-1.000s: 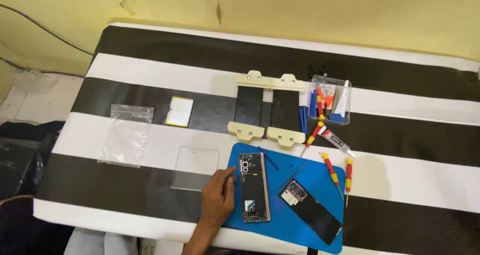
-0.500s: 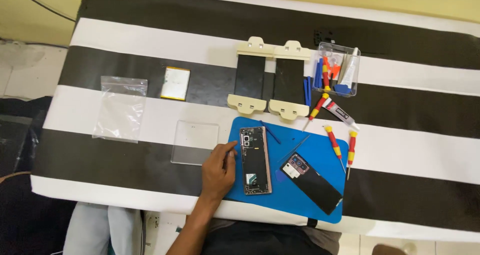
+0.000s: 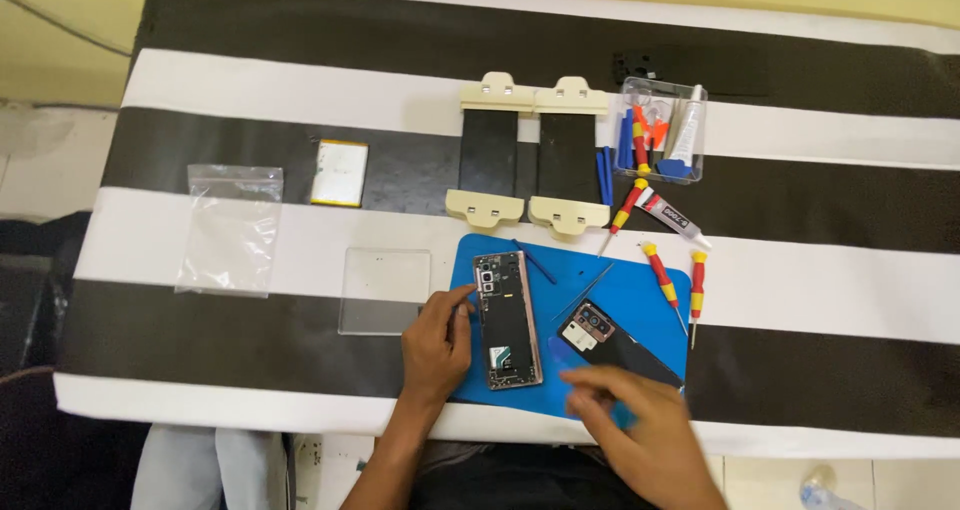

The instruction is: Repairing a smartphone by prying and disconnecting internal components using a small tool

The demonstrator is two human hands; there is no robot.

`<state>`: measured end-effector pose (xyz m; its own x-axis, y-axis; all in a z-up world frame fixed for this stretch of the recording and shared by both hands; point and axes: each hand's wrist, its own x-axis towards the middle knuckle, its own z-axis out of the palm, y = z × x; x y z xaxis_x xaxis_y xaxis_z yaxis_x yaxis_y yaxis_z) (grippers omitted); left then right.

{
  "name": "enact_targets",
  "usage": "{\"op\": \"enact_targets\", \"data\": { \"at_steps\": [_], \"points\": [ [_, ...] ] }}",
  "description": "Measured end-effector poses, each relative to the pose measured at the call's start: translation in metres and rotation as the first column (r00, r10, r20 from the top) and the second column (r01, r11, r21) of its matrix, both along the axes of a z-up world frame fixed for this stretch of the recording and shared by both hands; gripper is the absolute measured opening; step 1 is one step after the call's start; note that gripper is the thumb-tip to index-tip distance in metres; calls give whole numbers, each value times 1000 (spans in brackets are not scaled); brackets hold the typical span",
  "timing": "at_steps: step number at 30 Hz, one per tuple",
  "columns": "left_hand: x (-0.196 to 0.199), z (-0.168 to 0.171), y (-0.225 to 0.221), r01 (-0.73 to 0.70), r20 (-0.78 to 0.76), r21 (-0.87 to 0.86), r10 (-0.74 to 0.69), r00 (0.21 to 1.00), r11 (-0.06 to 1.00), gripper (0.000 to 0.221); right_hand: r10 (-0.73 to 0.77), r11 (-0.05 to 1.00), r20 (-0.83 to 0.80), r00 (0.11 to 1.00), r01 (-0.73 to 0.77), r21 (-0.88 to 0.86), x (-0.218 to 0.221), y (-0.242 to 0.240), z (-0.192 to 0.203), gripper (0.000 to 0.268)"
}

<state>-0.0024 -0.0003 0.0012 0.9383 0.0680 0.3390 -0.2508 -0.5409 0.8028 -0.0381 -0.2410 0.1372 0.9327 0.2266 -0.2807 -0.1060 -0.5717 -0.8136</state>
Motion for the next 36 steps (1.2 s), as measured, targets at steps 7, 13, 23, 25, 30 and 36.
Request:
{"op": "enact_targets", "data": {
  "at_steps": [7,13,23,25,30,36],
  "points": [
    [4,7,-8,14,128,161,-35,991,987,23,-48,937,-166,985,-13,-350,11,10,-61,42],
    [5,4,-10,-15,112,220,-10,994,975,23,48,915,-8,999,-48,-400,7,-1,-80,49],
    [13,24,-16,-26,-65,214,41,997,976,28,178,747,93,980,-74,-660,17,-63,-112,97],
    [17,31,-18,-44,-99,209,66,993,977,28,91,780,55,994,-37,-624,15,-69,-122,95],
    [30,30,-24,24,-57,247,-10,998,969,30,-102,876,27,994,103,-471,9,-67,-121,75],
    [45,22,-33,51,-84,469,-13,996,882,34,-298,922,-22,954,282,-265,24,-84,-102,31]
  ]
}}
